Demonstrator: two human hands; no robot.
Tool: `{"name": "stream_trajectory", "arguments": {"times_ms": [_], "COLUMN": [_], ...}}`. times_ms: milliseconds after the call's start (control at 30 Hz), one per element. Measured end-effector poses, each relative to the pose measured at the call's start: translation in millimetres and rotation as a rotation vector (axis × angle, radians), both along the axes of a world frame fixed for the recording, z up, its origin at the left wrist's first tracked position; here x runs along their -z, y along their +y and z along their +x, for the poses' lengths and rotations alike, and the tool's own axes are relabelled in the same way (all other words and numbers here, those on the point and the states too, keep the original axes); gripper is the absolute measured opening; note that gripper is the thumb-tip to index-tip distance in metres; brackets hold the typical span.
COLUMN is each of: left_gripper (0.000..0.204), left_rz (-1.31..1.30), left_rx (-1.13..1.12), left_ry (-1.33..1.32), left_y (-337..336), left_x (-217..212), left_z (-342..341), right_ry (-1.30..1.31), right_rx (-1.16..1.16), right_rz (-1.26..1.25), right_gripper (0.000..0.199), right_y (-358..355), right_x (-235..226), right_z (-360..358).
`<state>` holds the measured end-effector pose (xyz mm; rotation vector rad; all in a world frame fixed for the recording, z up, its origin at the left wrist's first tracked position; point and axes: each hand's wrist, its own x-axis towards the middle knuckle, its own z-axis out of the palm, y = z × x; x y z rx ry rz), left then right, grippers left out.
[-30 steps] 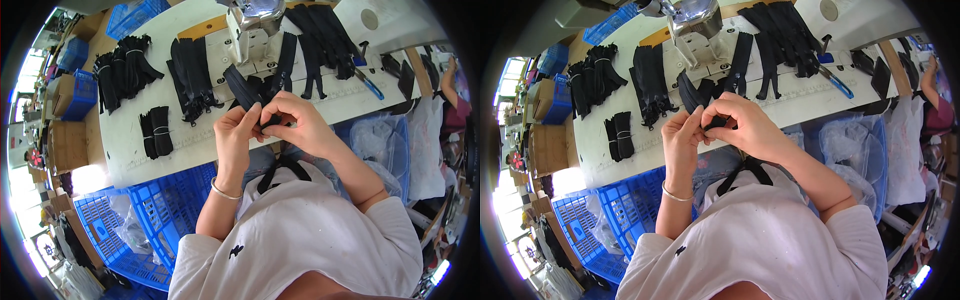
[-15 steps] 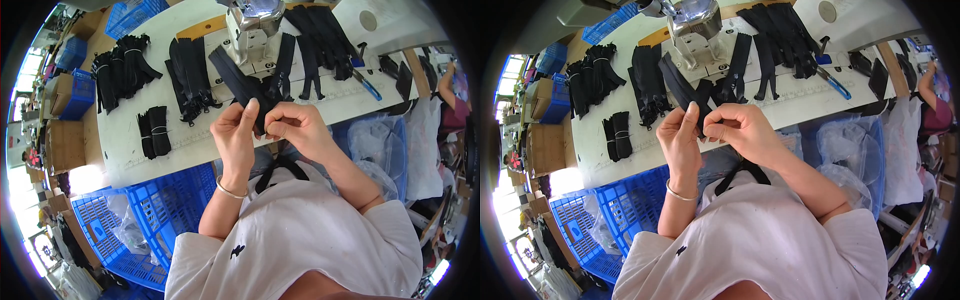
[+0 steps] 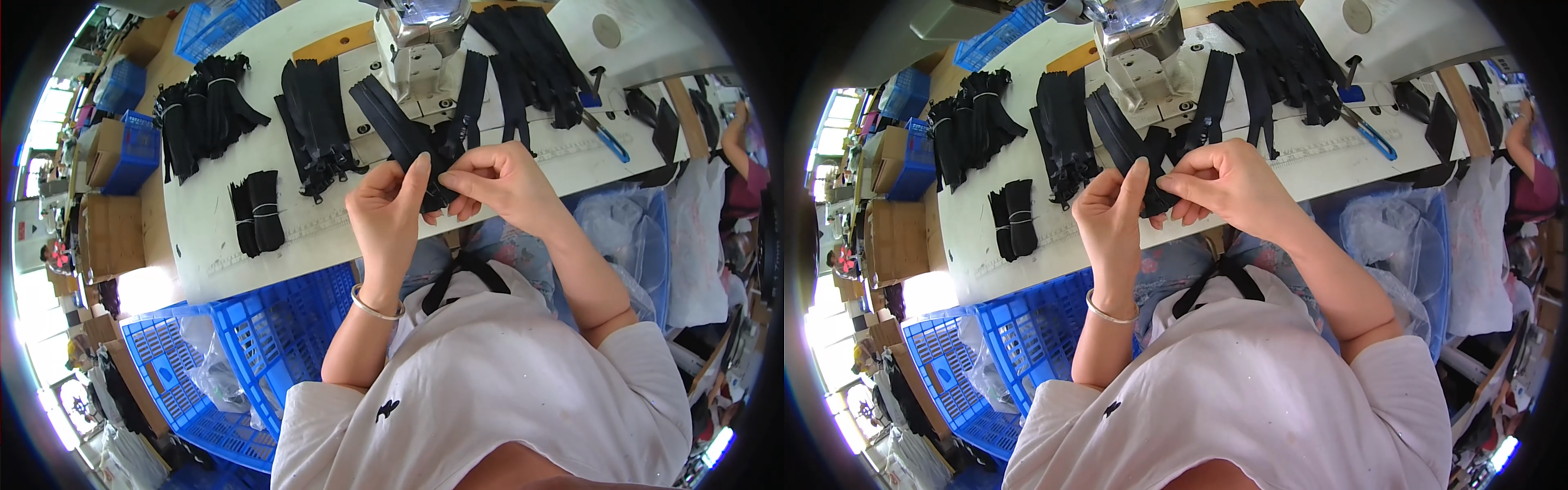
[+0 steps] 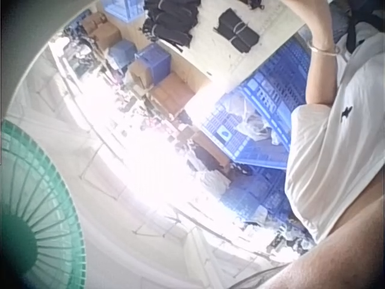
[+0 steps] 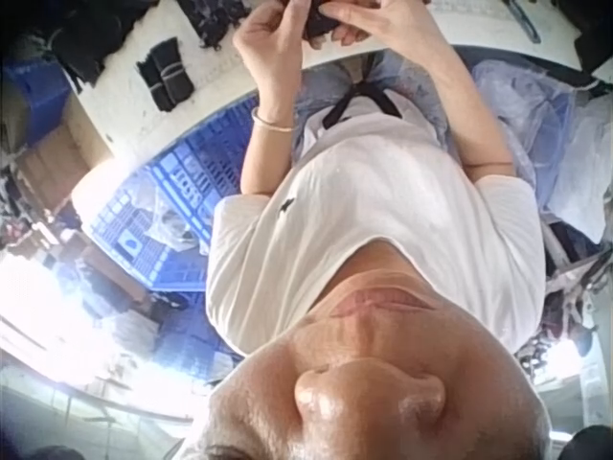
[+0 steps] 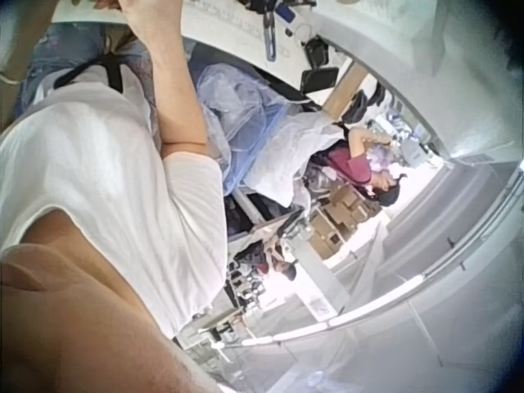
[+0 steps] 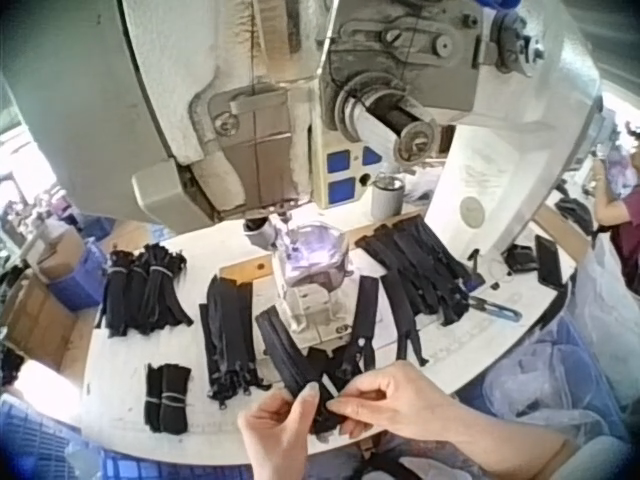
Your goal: Sewing and assembling zipper components using an industrial sewing machine.
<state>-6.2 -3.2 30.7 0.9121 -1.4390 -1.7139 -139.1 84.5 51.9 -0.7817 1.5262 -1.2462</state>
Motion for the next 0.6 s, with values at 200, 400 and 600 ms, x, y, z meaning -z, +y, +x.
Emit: {"name": "stream_trajectory", "arguments": {"times_ms": [200,400,600], "left_gripper": [0.034,0.025,0.031], "left_rz": [-0.010,0.216,0.044], "left_rx": [0.000,0.111,0.068], "left_ry": [-0.037,0.047,-0.065], "left_y": [2.5,-1.7,-0.7], "left_x": [-4.3,-3.6,-2.3], "left_z": [-3.3,0.9,0.7], "right_ry": [-0.037,-0.034,-0.113], "right_rx": [-0.025,-0.012,-0.036], "right_rz": [-0.056,-0.012,-0.029], "right_gripper": [0.024,0.023,0.020], "right_y": [-0.1,4.3,3.6], "right_x": [6.9,3.8,9.3], "right_z": [-1.6,-1.8,0.2]}}
